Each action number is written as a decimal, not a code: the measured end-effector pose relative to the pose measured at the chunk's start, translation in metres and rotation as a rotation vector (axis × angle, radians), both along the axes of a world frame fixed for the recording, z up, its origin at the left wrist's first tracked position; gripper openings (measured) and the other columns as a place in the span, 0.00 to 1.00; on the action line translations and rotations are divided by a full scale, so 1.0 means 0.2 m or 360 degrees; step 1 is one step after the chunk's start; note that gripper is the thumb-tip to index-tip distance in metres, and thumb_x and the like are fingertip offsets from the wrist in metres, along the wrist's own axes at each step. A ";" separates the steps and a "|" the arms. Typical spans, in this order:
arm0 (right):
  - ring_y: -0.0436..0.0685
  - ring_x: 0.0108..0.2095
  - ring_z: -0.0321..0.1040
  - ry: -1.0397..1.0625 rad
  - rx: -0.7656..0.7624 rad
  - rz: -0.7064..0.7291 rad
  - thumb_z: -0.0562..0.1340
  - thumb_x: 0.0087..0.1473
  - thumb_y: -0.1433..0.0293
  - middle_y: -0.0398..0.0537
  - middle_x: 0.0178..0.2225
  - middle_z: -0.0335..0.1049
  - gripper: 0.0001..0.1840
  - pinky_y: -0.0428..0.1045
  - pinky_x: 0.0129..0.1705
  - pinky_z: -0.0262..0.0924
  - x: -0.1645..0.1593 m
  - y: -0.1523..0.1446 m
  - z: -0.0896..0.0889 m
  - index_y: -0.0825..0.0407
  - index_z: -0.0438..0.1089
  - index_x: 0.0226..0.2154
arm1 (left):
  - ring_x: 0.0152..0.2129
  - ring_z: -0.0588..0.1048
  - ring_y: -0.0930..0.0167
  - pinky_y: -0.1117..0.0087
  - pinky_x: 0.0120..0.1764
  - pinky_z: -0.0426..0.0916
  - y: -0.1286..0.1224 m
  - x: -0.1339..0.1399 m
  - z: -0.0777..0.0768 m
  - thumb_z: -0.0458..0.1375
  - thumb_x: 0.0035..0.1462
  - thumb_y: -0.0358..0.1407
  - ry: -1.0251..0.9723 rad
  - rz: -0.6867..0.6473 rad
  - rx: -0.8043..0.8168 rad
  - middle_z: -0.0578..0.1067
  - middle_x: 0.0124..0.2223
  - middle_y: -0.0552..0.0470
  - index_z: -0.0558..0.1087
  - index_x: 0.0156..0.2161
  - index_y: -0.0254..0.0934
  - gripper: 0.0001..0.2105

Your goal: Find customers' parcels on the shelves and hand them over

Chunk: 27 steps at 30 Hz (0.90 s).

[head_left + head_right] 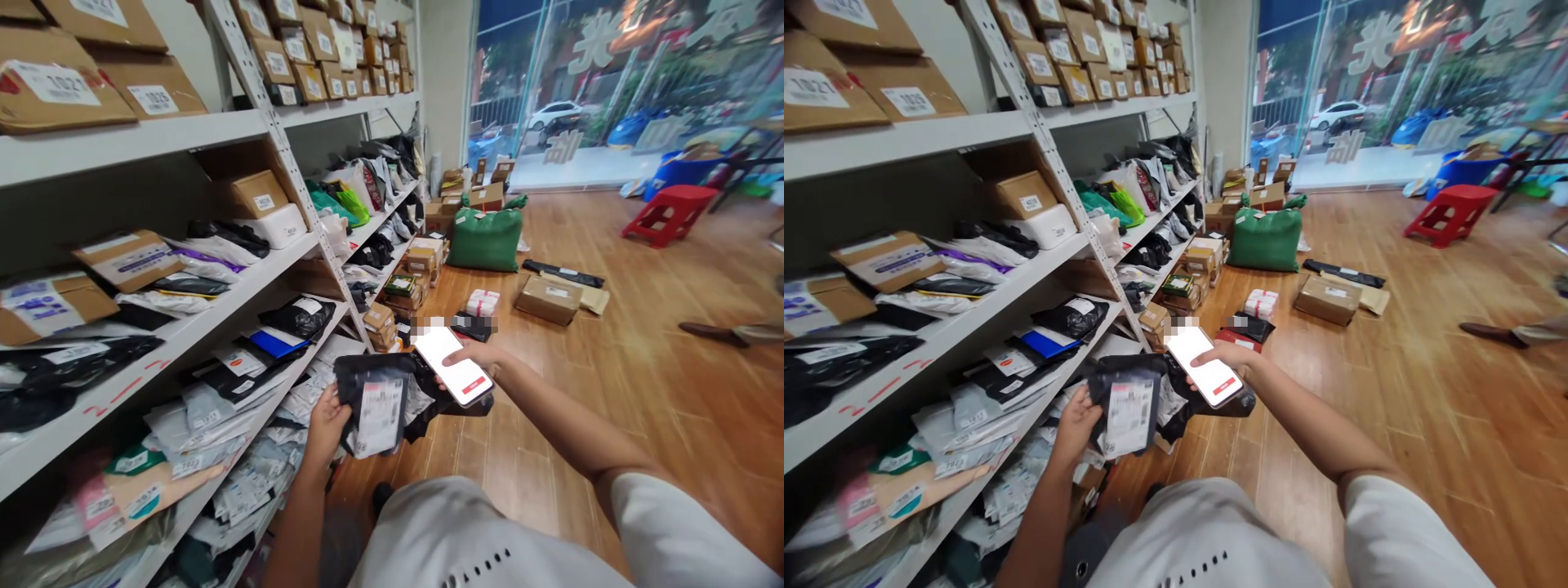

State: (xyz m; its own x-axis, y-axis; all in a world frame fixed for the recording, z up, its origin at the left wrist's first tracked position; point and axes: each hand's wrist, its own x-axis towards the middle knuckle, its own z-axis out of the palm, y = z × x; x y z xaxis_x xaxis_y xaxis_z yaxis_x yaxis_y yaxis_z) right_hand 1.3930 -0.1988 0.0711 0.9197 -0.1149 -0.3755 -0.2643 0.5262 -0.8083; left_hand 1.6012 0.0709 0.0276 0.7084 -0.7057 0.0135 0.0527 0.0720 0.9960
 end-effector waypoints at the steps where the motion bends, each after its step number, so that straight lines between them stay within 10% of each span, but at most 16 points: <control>1: 0.64 0.33 0.77 -0.0002 0.0014 0.0023 0.70 0.40 0.73 0.55 0.30 0.78 0.23 0.62 0.42 0.71 0.00 -0.01 0.00 0.59 0.66 0.40 | 0.32 0.74 0.66 0.69 0.37 0.66 -0.01 0.02 0.02 0.60 0.45 0.31 -0.0222 -0.0073 0.0121 0.77 0.32 0.51 0.74 0.37 0.37 0.11; 3: 0.63 0.33 0.77 -0.0026 0.0043 0.0062 0.70 0.40 0.72 0.55 0.31 0.78 0.23 0.61 0.41 0.72 0.01 -0.03 -0.01 0.59 0.66 0.41 | 0.28 0.72 0.68 0.71 0.34 0.63 -0.06 0.04 0.06 0.55 0.49 0.32 -0.0585 -0.0205 0.0264 0.74 0.26 0.52 0.75 0.30 0.37 0.05; 8: 0.63 0.33 0.78 -0.0098 0.0101 0.0217 0.72 0.37 0.74 0.53 0.31 0.79 0.26 0.60 0.39 0.73 0.06 -0.02 -0.03 0.58 0.67 0.42 | 0.17 0.65 0.70 0.73 0.25 0.55 -0.27 -0.06 0.16 0.64 0.47 0.37 -0.0918 -0.0457 0.0361 0.67 0.19 0.60 0.70 0.53 0.41 0.24; 14: 0.63 0.30 0.78 -0.0105 0.0152 0.0322 0.74 0.36 0.75 0.57 0.30 0.79 0.28 0.56 0.37 0.73 0.09 0.01 -0.08 0.62 0.68 0.42 | 0.23 0.74 0.62 0.71 0.27 0.59 -0.48 -0.09 0.03 0.66 0.46 0.42 -0.1356 -0.0558 0.0537 0.77 0.26 0.46 0.77 0.27 0.41 0.07; 21: 0.63 0.36 0.78 -0.0144 0.0705 -0.0300 0.54 0.53 0.40 0.54 0.35 0.78 0.35 0.62 0.42 0.71 -0.04 0.01 -0.25 0.54 0.64 0.45 | 0.26 0.76 0.56 0.67 0.28 0.60 -0.25 0.04 -0.16 0.57 0.55 0.47 -0.1294 -0.0243 0.0831 0.76 0.24 0.43 0.78 0.28 0.40 0.14; 27: 0.61 0.39 0.77 -0.0269 0.0655 -0.0719 0.66 0.52 0.57 0.55 0.40 0.77 0.24 0.60 0.47 0.68 -0.19 0.08 -0.49 0.55 0.64 0.45 | 0.25 0.75 0.56 0.65 0.29 0.64 0.06 0.20 -0.34 0.55 0.52 0.47 -0.1371 0.0097 0.1174 0.74 0.22 0.47 0.79 0.36 0.42 0.15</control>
